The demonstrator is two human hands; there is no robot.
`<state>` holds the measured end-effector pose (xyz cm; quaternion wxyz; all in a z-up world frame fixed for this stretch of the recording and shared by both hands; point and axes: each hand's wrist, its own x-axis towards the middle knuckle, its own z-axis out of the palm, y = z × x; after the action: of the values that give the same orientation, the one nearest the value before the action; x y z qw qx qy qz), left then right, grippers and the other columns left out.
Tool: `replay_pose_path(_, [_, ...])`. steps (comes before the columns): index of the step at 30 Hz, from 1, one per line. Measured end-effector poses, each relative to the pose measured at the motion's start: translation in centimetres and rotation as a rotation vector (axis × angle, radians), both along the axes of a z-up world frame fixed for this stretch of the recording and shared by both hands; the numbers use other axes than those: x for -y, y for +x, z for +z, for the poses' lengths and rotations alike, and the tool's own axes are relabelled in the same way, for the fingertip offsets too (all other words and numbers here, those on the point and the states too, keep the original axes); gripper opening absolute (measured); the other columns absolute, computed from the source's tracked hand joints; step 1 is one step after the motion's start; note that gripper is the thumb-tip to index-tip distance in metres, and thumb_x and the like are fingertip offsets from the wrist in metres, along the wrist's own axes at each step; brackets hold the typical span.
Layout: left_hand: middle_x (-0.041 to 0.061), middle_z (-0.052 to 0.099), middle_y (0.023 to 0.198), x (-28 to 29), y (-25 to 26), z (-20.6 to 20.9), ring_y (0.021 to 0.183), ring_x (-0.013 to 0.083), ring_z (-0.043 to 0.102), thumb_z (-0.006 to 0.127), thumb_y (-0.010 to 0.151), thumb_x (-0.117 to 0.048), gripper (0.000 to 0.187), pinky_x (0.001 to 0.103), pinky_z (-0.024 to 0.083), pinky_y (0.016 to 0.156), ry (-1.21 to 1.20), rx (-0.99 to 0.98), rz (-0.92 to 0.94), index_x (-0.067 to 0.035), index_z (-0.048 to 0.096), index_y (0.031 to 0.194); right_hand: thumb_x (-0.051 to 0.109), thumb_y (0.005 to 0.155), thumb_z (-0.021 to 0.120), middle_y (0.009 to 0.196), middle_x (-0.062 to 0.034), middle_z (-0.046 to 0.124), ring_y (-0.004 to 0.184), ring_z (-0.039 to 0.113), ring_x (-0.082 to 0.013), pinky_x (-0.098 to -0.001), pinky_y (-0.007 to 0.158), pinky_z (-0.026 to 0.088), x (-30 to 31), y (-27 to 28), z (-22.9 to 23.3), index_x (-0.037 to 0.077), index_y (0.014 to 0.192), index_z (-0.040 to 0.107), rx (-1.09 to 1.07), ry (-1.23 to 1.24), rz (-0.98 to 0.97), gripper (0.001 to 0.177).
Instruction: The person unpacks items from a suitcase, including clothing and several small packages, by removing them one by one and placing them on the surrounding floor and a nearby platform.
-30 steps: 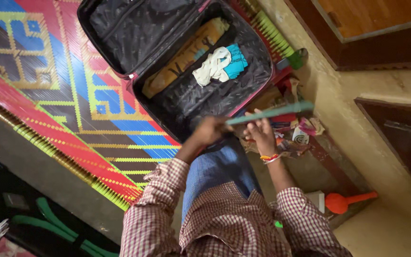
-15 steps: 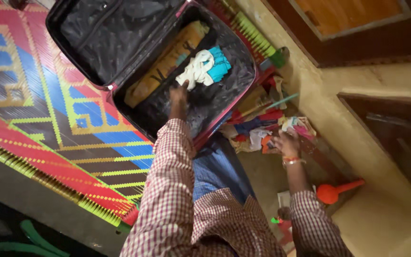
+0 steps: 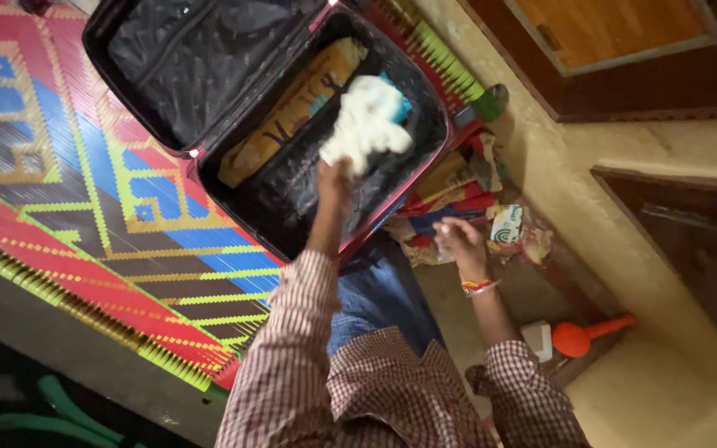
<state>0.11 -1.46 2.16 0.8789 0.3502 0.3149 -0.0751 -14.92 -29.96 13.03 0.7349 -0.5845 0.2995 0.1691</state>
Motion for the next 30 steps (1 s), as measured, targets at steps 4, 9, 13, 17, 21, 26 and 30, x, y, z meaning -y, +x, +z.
replay_pose_path(4, [0.004, 0.070, 0.118, 1.4, -6.6, 7.7, 0.105, 0.0163, 0.068, 0.073, 0.085, -0.001, 0.047, 0.033, 0.056, 0.092, 0.007, 0.202, -0.450, -0.005, 0.057, 0.129, 0.017, 0.088, 0.069, 0.123, -0.0005, 0.068, 0.107, 0.072, -0.0115, -0.0268, 0.077, 0.062, -4.1, 4.0, 4.4, 0.014, 0.134, 0.048, 0.076, 0.175, -0.034, 0.050])
replay_pose_path(9, [0.004, 0.074, 0.110, -0.5, -7.0, 6.0, 0.102, 0.0142, 0.069, 0.072, 0.094, -0.011, 0.024, 0.032, 0.055, 0.093, 0.381, 0.365, -0.652, -0.003, 0.069, 0.116, 0.021, 0.092, 0.082, 0.115, -0.0095, 0.064, 0.093, 0.063, -0.0240, -0.0367, 0.063, 0.053, -2.5, 4.6, 2.4, 0.007, 0.139, 0.054, 0.183, 0.055, -0.218, 0.056])
replay_pose_path(13, [0.005, 0.049, 0.073, -8.5, 0.1, -3.1, 0.063, 0.0161, 0.039, 0.071, 0.110, -0.024, 0.040, 0.034, 0.034, 0.063, 0.512, -0.003, 0.144, 0.002, 0.059, 0.083, 0.033, 0.094, 0.080, 0.115, -0.0061, 0.065, 0.093, 0.065, -0.0205, -0.0352, 0.062, 0.051, 3.6, 3.4, -1.0, 0.011, 0.135, 0.056, 0.167, 0.137, -0.489, 0.054])
replay_pose_path(17, [0.005, 0.074, 0.094, -12.3, 2.9, -7.3, 0.084, 0.0139, 0.069, 0.076, 0.093, -0.016, 0.016, 0.029, 0.054, 0.079, 1.254, 0.136, 0.006, -0.004, 0.072, 0.103, 0.034, 0.095, 0.078, 0.117, -0.0064, 0.069, 0.095, 0.065, -0.0188, -0.0339, 0.076, 0.054, 7.9, -0.3, -2.0, 0.008, 0.134, 0.057, -0.247, 0.123, -0.477, 0.051])
replay_pose_path(21, [0.006, 0.072, 0.091, -4.9, 5.6, -8.8, 0.079, 0.0186, 0.064, 0.076, 0.091, -0.018, 0.021, 0.031, 0.053, 0.069, 0.509, -0.105, -0.354, -0.007, 0.074, 0.108, 0.034, 0.094, 0.074, 0.118, -0.0041, 0.070, 0.101, 0.067, -0.0162, -0.0342, 0.086, 0.055, 6.4, -4.6, -2.3, 0.012, 0.132, 0.058, -0.417, 0.156, -0.330, 0.047])
replay_pose_path(26, [0.009, 0.068, 0.094, 3.1, 7.8, -9.5, 0.086, 0.0210, 0.063, 0.075, 0.094, -0.028, 0.042, 0.035, 0.051, 0.077, 0.836, 0.092, -0.804, -0.011, 0.068, 0.132, 0.029, 0.090, 0.069, 0.112, 0.0001, 0.073, 0.095, 0.069, -0.0141, -0.0324, 0.080, 0.056, 3.9, -6.1, -4.0, 0.019, 0.126, 0.065, -0.512, 0.119, -0.274, 0.038])
replay_pose_path(30, [0.013, 0.069, 0.126, 5.5, 7.9, -10.3, 0.109, 0.0193, 0.063, 0.076, 0.102, -0.022, 0.037, 0.035, 0.050, 0.093, 0.952, 0.518, -0.677, -0.002, 0.069, 0.131, 0.028, 0.093, 0.071, 0.104, -0.0046, 0.075, 0.081, 0.071, -0.0159, -0.0323, 0.063, 0.054, 3.5, -6.0, -5.6, 0.014, 0.115, 0.067, -0.454, -0.048, -0.144, 0.027])
